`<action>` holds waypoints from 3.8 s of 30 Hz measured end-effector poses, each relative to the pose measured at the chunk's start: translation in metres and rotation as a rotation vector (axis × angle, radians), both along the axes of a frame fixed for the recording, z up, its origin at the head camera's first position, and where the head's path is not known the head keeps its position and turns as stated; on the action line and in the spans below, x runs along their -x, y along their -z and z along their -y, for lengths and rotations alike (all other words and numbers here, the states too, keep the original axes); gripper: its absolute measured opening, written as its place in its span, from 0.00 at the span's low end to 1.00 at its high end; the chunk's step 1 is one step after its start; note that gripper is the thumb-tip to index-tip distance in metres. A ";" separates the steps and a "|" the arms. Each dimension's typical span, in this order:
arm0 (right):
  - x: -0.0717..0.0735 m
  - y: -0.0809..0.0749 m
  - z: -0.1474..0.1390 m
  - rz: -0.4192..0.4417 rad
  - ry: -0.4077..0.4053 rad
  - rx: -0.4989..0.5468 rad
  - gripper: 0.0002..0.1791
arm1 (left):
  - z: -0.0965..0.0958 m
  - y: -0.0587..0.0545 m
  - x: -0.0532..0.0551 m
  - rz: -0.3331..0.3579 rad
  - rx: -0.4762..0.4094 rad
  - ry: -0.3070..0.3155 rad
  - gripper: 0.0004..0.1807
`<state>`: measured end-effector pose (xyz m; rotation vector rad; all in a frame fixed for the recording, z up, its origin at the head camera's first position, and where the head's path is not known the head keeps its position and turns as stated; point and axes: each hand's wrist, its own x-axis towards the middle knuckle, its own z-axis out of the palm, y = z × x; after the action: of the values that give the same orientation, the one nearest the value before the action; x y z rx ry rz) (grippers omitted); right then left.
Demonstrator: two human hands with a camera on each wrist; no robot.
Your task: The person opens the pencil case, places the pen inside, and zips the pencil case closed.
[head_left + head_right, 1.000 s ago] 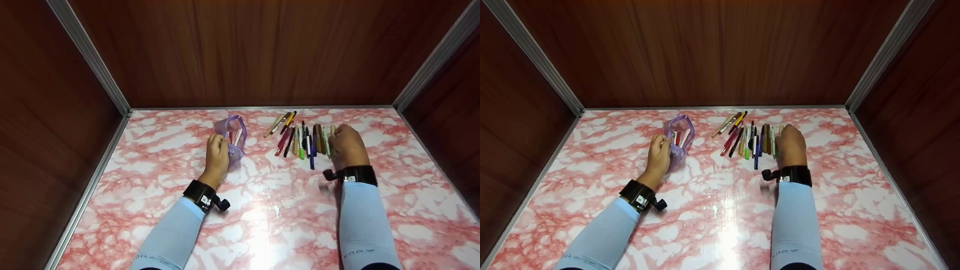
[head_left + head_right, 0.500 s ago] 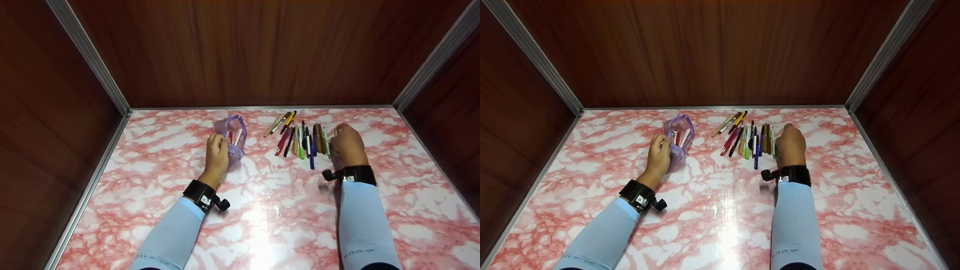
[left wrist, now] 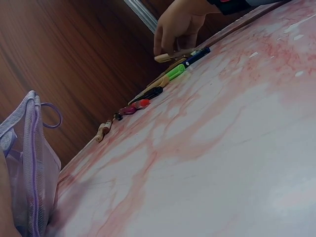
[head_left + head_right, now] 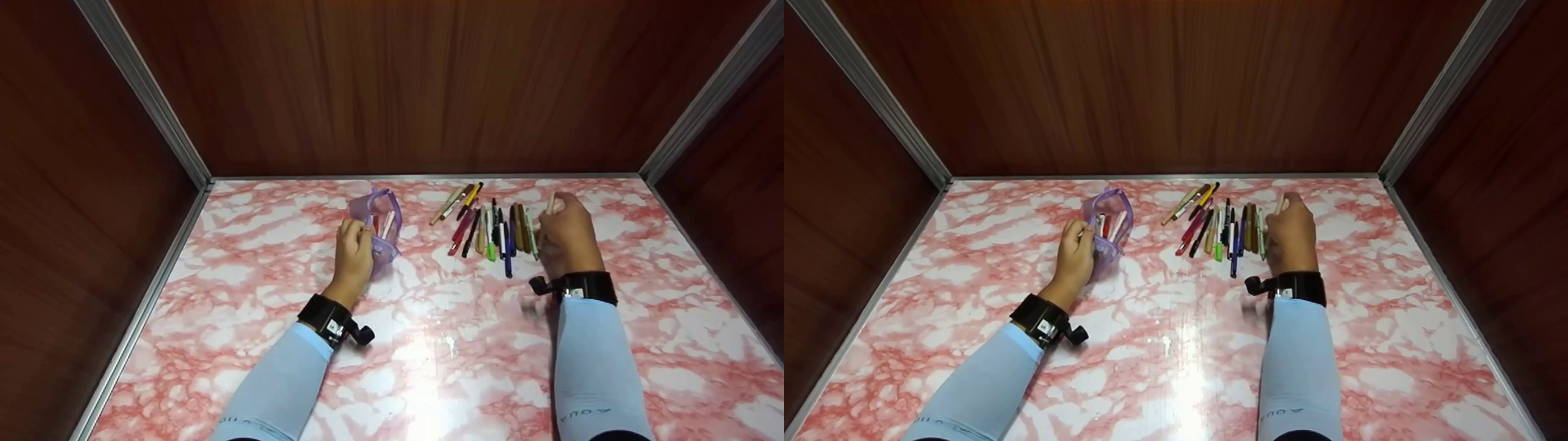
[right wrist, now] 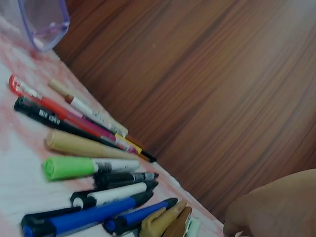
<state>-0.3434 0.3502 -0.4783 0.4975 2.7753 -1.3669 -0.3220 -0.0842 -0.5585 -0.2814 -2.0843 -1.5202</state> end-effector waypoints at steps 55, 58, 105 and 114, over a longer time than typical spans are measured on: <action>-0.023 0.021 0.232 -0.195 -0.366 0.606 0.41 | -0.001 0.007 0.007 -0.004 0.038 0.103 0.10; -0.024 0.018 0.231 -0.144 -0.507 0.489 0.31 | -0.003 -0.007 -0.003 0.020 0.032 0.106 0.10; 0.001 0.019 0.011 -0.094 -0.098 -0.128 0.31 | 0.002 0.017 0.011 0.024 0.005 0.054 0.10; 0.001 0.015 0.005 0.000 -0.149 -0.075 0.28 | -0.001 -0.007 -0.005 0.058 0.011 0.080 0.11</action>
<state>-0.3442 0.3450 -0.4933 0.2848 2.8072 -1.2360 -0.3169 -0.0831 -0.5514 -0.3320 -2.1503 -1.5814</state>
